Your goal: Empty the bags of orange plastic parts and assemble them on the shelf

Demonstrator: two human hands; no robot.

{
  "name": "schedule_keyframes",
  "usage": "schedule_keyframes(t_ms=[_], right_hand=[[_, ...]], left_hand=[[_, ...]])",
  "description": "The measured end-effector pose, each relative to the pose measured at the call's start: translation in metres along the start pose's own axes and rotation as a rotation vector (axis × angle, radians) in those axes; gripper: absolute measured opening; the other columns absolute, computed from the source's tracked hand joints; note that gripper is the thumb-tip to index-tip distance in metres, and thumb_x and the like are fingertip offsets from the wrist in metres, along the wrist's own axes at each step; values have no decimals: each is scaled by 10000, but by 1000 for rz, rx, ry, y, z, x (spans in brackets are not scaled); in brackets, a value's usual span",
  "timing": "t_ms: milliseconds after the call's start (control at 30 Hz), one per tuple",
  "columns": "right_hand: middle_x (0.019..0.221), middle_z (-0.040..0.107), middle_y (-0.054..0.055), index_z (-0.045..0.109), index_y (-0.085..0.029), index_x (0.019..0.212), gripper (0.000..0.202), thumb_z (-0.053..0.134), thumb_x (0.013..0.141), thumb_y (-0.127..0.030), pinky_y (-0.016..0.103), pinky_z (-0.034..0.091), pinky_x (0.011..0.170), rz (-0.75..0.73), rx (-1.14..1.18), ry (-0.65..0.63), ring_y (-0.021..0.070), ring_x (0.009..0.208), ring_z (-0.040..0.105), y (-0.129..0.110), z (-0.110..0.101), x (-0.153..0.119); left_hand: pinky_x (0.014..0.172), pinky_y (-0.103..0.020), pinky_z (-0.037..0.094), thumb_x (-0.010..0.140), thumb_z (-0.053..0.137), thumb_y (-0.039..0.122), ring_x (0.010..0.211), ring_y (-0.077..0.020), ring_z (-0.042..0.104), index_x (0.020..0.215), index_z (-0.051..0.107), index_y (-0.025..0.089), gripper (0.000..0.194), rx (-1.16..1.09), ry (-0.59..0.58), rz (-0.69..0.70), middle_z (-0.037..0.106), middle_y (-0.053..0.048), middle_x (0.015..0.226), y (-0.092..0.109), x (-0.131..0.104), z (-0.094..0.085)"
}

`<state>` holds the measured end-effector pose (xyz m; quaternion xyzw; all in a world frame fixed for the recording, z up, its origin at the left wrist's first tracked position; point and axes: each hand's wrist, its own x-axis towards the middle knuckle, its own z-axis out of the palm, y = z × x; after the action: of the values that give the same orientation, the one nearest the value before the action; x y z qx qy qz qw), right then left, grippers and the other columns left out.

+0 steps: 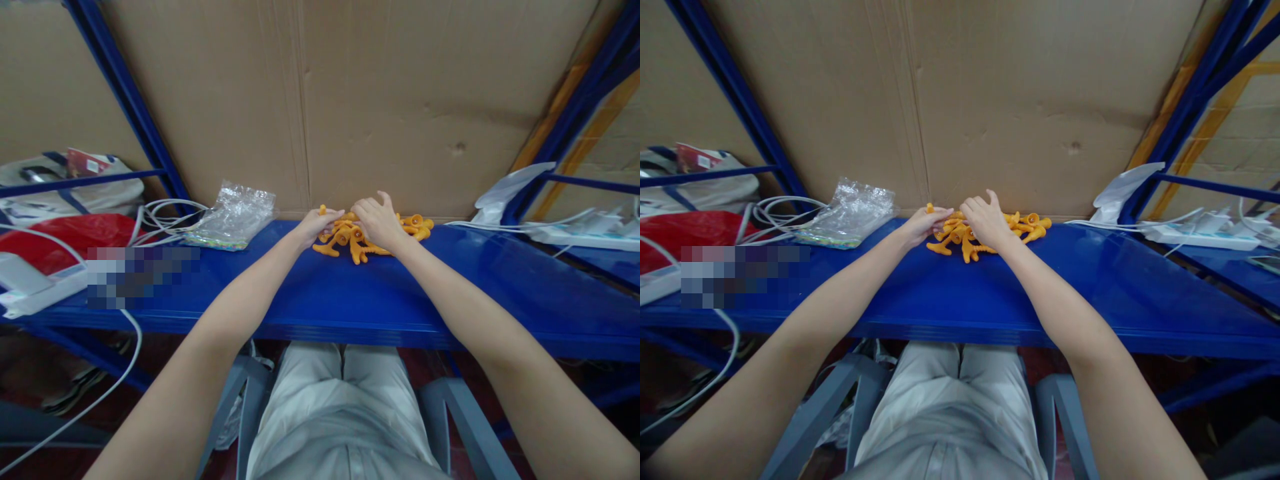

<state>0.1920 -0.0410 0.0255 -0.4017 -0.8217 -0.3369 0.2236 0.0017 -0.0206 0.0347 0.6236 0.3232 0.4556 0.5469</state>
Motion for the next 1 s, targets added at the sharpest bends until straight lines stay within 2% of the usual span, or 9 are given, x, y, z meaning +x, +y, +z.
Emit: schedule_keyframes(t_ms=[200, 367, 533, 633, 700, 867, 1000], right_hand=[[1194, 666, 139, 617, -201, 1130, 334, 364, 940, -91, 559, 256, 1103, 38, -36, 48, 273, 1085, 542, -3, -1, 2], [1154, 678, 140, 618, -188, 1134, 353, 336, 947, -87, 540, 256, 1091, 51, -41, 63, 267, 1045, 556, -3, -1, 3], [1083, 698, 164, 606, -136, 1217, 325, 382, 989, -194, 502, 277, 1036, 20, -5, -7, 286, 1021, 580, -2, -1, 1], [1145, 696, 204, 576, -87, 1300, 389, 371, 1018, -260, 483, 284, 1014, 0, 28, -36, 299, 1048, 584, -3, 0, -1], [1206, 687, 214, 558, -79, 1343, 419, 341, 1026, -245, 481, 282, 1015, -8, 44, -41, 300, 1076, 580, -3, 2, -1], [1172, 692, 177, 598, -127, 1308, 394, 364, 993, -171, 483, 280, 1013, -25, 47, -53, 293, 1082, 554, -3, 2, 0], [1134, 678, 147, 626, -178, 1232, 374, 371, 964, -127, 470, 276, 1007, -21, 6, -22, 279, 1061, 528, -2, -2, 0]], left_hand=[[392, -161, 195, 863, 742, 149, 374, -15, 265, 589, 439, 179, 410, -164, 45, -73, 332, 104, 459, 4, 0, 4], [387, -155, 229, 922, 672, 189, 351, -30, 275, 614, 503, 170, 352, -206, 69, -162, 326, 96, 404, 10, -3, 8], [395, -152, 231, 898, 719, 239, 342, -20, 266, 661, 563, 158, 295, -168, 90, -150, 335, 101, 400, 9, -3, 3], [398, -148, 222, 930, 682, 259, 334, -16, 258, 722, 612, 148, 246, -137, 82, -143, 322, 107, 398, 6, -1, -3], [400, -149, 229, 948, 657, 264, 331, -18, 257, 736, 619, 148, 245, -127, 87, -146, 302, 111, 392, 5, 0, -6], [394, -150, 211, 929, 693, 270, 337, -19, 248, 735, 616, 153, 239, -122, 108, -146, 284, 119, 392, 5, -1, -4], [387, -150, 210, 966, 622, 233, 326, -21, 236, 731, 621, 145, 251, -122, 120, -166, 287, 113, 374, 8, -3, 1]])
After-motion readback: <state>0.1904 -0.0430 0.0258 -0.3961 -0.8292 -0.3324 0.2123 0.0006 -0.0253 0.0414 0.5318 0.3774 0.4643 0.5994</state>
